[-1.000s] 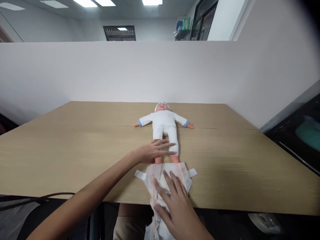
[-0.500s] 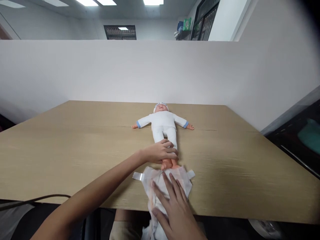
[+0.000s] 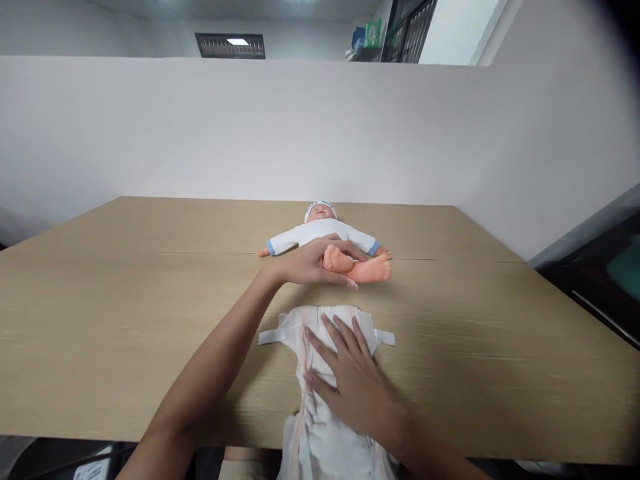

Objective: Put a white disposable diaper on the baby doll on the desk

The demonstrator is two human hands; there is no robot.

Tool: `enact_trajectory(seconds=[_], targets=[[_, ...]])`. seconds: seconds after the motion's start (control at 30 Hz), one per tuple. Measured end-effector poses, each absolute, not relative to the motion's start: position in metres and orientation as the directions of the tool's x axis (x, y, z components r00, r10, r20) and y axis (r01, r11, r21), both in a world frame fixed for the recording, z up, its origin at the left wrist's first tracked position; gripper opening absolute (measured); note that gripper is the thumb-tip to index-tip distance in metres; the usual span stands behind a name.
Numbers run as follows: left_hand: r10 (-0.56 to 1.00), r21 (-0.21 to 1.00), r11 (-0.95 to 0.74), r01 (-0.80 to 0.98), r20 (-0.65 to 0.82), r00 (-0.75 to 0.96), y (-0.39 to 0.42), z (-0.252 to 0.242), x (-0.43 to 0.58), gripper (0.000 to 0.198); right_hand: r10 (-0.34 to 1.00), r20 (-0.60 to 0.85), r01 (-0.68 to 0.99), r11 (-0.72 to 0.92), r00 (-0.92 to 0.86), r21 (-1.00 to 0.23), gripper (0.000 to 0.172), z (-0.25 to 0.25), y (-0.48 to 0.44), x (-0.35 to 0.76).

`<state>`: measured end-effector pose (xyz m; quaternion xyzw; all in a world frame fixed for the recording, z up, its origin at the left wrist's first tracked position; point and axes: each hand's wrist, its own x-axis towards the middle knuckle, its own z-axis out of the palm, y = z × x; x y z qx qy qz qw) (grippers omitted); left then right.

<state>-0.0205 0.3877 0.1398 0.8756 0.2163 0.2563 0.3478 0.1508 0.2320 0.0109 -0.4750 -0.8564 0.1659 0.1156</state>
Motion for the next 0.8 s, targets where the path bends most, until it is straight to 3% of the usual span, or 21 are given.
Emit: enact_trajectory(seconds=[0.4,0.63,0.8], targets=[[0.524,0.709,-0.701,0.084,0.431,0.735,0.402,0.150,-0.023,0.038,0.837,0.129,0.778,0.544,-0.532,-0.315,0.065,-0.006,0.325,0.133],[0.575,0.766,-0.641,0.049,0.438,0.691,0.408,0.153,-0.036,0.040,0.824,0.190,0.782,0.566,-0.534,-0.260,0.064,-0.012,0.367,0.127],[0.526,0.718,-0.696,0.007,0.503,0.686,0.416,0.152,-0.041,0.040,0.798,0.236,0.759,0.601,-0.554,-0.251,0.061,-0.012,0.387,0.129]])
